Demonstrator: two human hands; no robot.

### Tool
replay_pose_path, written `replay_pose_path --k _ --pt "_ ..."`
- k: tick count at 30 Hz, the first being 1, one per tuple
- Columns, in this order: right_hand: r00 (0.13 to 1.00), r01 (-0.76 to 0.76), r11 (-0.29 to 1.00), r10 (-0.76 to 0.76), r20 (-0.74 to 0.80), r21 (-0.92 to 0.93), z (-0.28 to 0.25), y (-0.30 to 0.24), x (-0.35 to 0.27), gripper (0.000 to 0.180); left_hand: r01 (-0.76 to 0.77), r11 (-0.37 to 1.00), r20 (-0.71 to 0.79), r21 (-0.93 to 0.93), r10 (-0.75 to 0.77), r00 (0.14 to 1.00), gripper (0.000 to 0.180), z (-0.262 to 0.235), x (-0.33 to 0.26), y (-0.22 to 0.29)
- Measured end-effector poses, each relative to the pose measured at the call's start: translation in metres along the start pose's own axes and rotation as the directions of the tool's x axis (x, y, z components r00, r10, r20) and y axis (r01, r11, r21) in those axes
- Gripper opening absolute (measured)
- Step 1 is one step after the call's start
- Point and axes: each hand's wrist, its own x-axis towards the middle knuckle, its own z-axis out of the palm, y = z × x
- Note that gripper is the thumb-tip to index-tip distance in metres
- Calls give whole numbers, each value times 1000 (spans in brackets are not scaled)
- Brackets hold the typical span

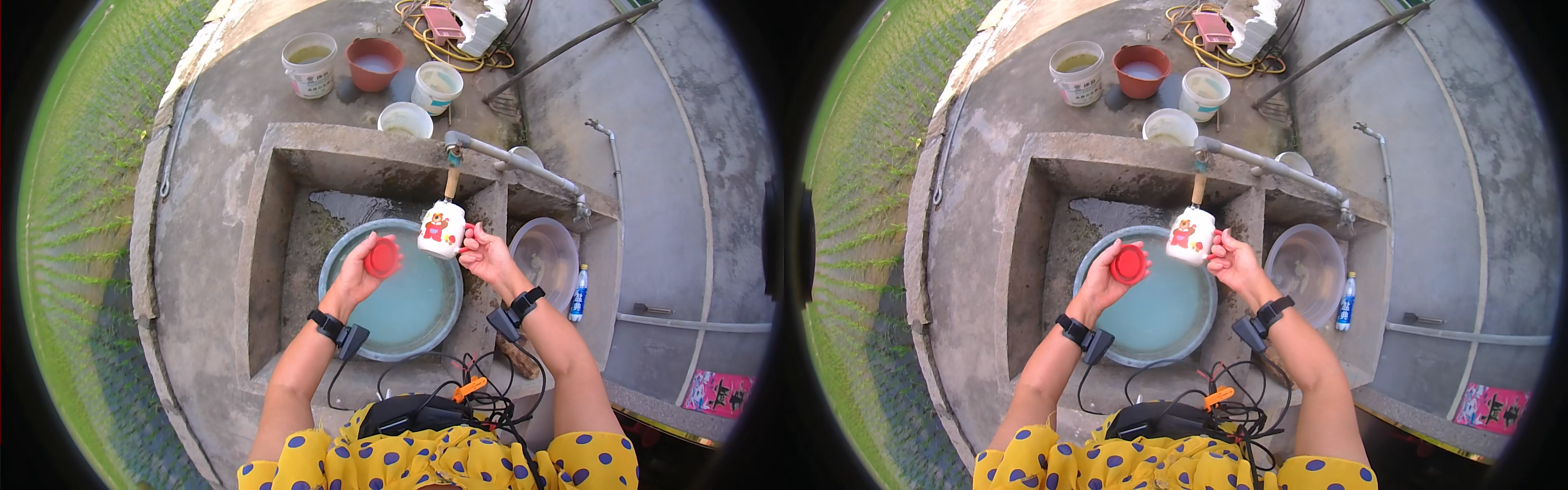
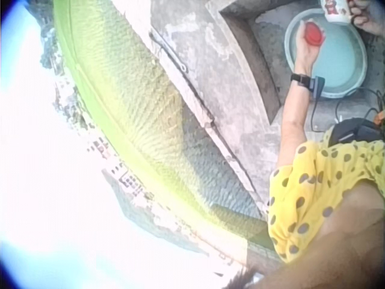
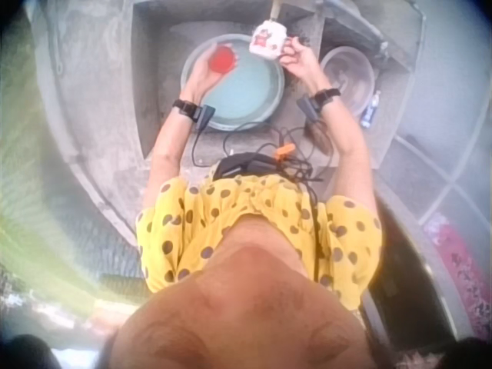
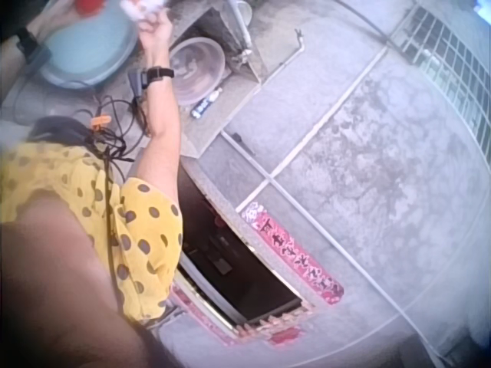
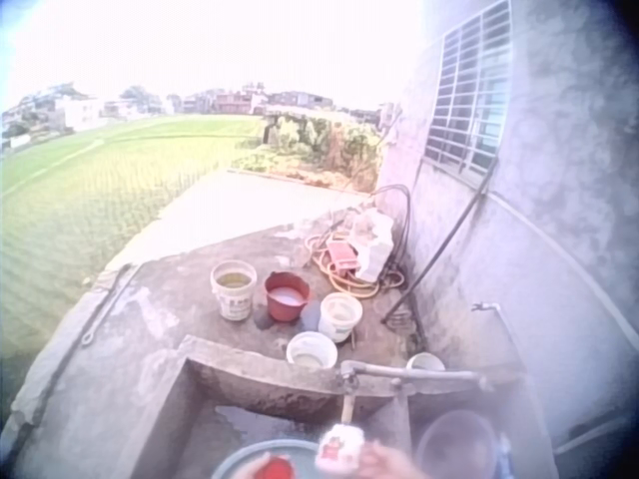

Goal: The person picks up a mug and its lid, walks to an outdoor sink, rinses both the mug and lid under running water, and carries them back inside to place them on a table.

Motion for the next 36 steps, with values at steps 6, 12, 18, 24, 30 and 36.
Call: replay_pose_path --k 6,12,18,24,30,36 --pt "1000 11 1000 -11 -18 -12 -3 -5 -8 30 -9 1000 -4 2 9 1000 49 -7 2 0" --pt "993 115 900 -94 71 -420 2 -4 -11 24 -1 1000 -7 -12 1 1000 47 -3 2 -1" --pt "976 202 757 -206 66 -622 8 1 2 19 -2 999 -11 -38 2 1000 57 -5 3 -2" --pt "968 229 595 -219 119 -770 8 1 -4 20 33 992 5 -124 -33 999 60 -19 6 -1" --pt "976 196 395 -171 138 -898 52 19 -40 23 55 972 -5 -230 -57 998 52 -30 11 -6" --pt "898 357 -385 -108 426 -851 107 42 -72 25 94 938 66 -335 -76 995 41 -33 23 -17"
